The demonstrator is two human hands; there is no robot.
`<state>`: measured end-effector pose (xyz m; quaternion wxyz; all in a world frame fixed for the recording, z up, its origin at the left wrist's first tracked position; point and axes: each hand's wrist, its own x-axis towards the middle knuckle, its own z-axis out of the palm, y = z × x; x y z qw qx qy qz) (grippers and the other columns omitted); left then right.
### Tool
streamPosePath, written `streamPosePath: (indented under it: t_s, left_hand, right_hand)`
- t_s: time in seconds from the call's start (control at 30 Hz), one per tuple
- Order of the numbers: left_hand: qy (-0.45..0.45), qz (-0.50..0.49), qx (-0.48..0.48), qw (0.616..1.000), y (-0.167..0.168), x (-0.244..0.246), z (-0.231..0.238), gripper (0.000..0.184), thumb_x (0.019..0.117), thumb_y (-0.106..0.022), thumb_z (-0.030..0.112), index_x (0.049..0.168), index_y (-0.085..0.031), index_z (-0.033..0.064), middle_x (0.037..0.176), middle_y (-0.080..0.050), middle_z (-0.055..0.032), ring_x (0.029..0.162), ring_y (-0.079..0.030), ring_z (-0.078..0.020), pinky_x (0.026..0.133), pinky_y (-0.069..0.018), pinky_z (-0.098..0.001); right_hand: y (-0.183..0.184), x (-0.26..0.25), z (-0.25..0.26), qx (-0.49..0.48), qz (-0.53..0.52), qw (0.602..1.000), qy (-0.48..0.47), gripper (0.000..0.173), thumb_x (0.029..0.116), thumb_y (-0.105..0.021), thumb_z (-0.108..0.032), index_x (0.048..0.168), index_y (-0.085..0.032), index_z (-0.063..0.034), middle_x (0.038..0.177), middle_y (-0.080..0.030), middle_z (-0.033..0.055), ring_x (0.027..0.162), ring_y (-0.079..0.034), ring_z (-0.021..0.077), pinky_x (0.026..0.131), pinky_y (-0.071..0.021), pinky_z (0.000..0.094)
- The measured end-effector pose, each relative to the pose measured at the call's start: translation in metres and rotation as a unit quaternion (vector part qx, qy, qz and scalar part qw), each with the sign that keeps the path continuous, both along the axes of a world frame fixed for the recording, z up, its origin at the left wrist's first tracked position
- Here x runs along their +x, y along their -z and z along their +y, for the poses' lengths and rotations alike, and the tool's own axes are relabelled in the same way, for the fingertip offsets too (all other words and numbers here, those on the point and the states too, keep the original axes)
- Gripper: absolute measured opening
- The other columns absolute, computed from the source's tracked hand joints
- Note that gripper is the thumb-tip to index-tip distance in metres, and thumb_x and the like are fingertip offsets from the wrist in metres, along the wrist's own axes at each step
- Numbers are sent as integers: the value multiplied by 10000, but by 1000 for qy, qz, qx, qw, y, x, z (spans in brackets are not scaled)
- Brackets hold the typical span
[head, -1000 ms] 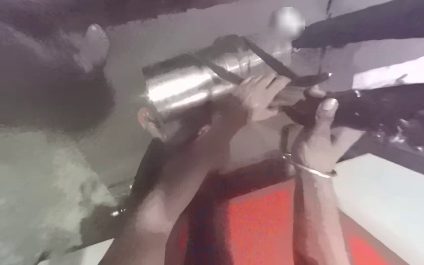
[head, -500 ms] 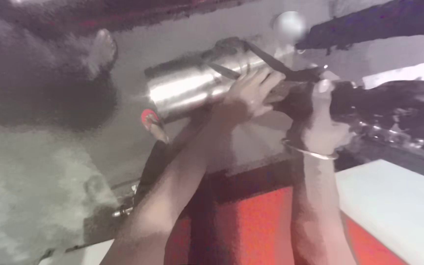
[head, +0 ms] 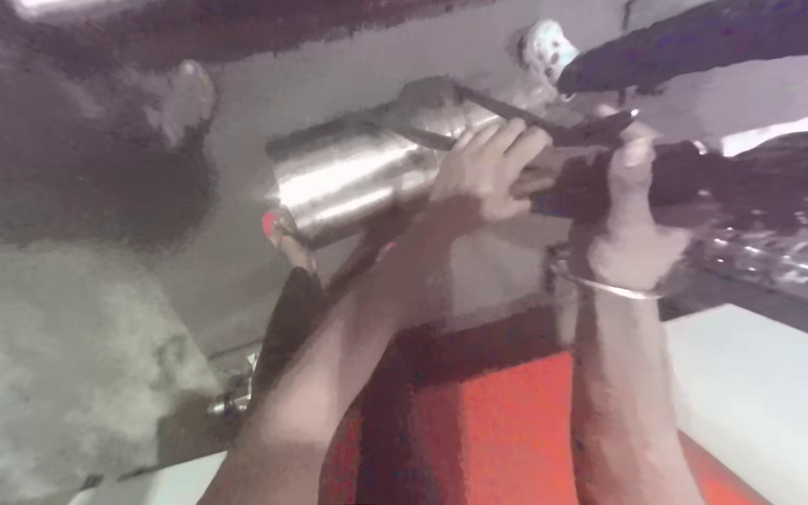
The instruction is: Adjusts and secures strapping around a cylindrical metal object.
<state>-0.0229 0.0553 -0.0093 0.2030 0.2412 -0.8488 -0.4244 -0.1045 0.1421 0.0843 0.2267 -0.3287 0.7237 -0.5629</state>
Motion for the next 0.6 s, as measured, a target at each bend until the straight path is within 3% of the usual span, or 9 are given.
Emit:
streamPosePath:
  t_s: [0.13, 0.23, 0.3, 0.37, 0.43, 0.47, 0.5, 0.53, 0.6]
  left_hand:
    - [-32, 77, -26, 996, 12, 4, 7, 572, 645, -903, 367, 1116, -714, 103, 1056, -694, -88, 1014, -662, -264, 892, -524, -468]
    - [-11, 88, -15, 996, 14, 9, 8, 547, 711, -880, 396, 1143, -710, 106, 1118, -689, -76, 1076, -644, -246, 980, -491, -464]
    - [16, 48, 15, 999, 11, 17, 4, 706, 716, -868, 467, 1310, -662, 147, 1346, -635, -92, 1273, -573, -263, 1109, -420, -483]
    - [12, -42, 67, 997, -1, 47, -1, 944, 734, -832, 617, 1526, -482, 242, 1629, -384, -68, 1520, -321, -266, 1243, -266, -515]
    - [-94, -62, 79, 991, 0, 103, -10, 863, 857, -740, 560, 1566, -431, 177, 1670, -299, -135, 1562, -224, -328, 1267, -183, -569]
    - [-207, -13, 58, 977, 22, 132, -8, 748, 874, -728, 444, 1492, -531, 71, 1589, -404, -241, 1510, -323, -405, 1229, -244, -580]
    - [-295, -27, 77, 952, 36, 164, -3, 712, 925, -680, 374, 1512, -474, 26, 1610, -338, -269, 1525, -275, -402, 1251, -224, -537]
    - [-359, -117, 103, 920, 45, 192, -3, 767, 947, -653, 385, 1574, -362, 53, 1665, -229, -237, 1550, -221, -365, 1258, -226, -500]
    - [-465, -246, 205, 826, 91, 227, -3, 886, 976, -602, 443, 1648, -150, 82, 1712, -68, -202, 1568, -164, -354, 1246, -234, -507]
  right_hand:
    - [4, 10, 6, 19, 18, 999, 40, 361, 1008, -663, -285, 1274, -572, -59, 1144, -717, 6, 1039, -705, 150, 936, -603, 365]
    - [7, 13, 8, 4, 43, 999, 31, 339, 1009, -665, -249, 1258, -576, -37, 1166, -723, 32, 1065, -710, 171, 954, -602, 374]
    - [6, 15, 6, 1, 60, 997, 42, 328, 1005, -673, -227, 1254, -567, -40, 1153, -720, 10, 1057, -706, 144, 957, -599, 362]
    - [3, 18, 3, 17, 73, 995, 70, 337, 988, -692, -201, 1254, -568, -36, 1127, -716, -24, 1051, -699, 100, 978, -587, 334]
    - [6, 20, -1, 26, 67, 995, 72, 371, 975, -709, -198, 1267, -568, -17, 1139, -715, -13, 1068, -695, 104, 996, -578, 331]
    - [6, 26, 1, 42, 66, 994, 74, 367, 974, -708, -203, 1263, -571, -22, 1130, -715, -27, 1061, -693, 85, 991, -575, 316]
    - [5, 34, 1, 68, 71, 992, 79, 363, 978, -704, -226, 1258, -574, -34, 1114, -708, -54, 1050, -685, 49, 981, -572, 288]
    - [6, 41, 0, 84, 78, 990, 80, 364, 982, -697, -245, 1256, -578, -38, 1116, -701, -64, 1062, -675, 30, 990, -563, 277]
    - [15, 50, 0, 56, 71, 993, 78, 354, 981, -695, -213, 1265, -575, -39, 1159, -708, -31, 1097, -677, 77, 1007, -561, 318]
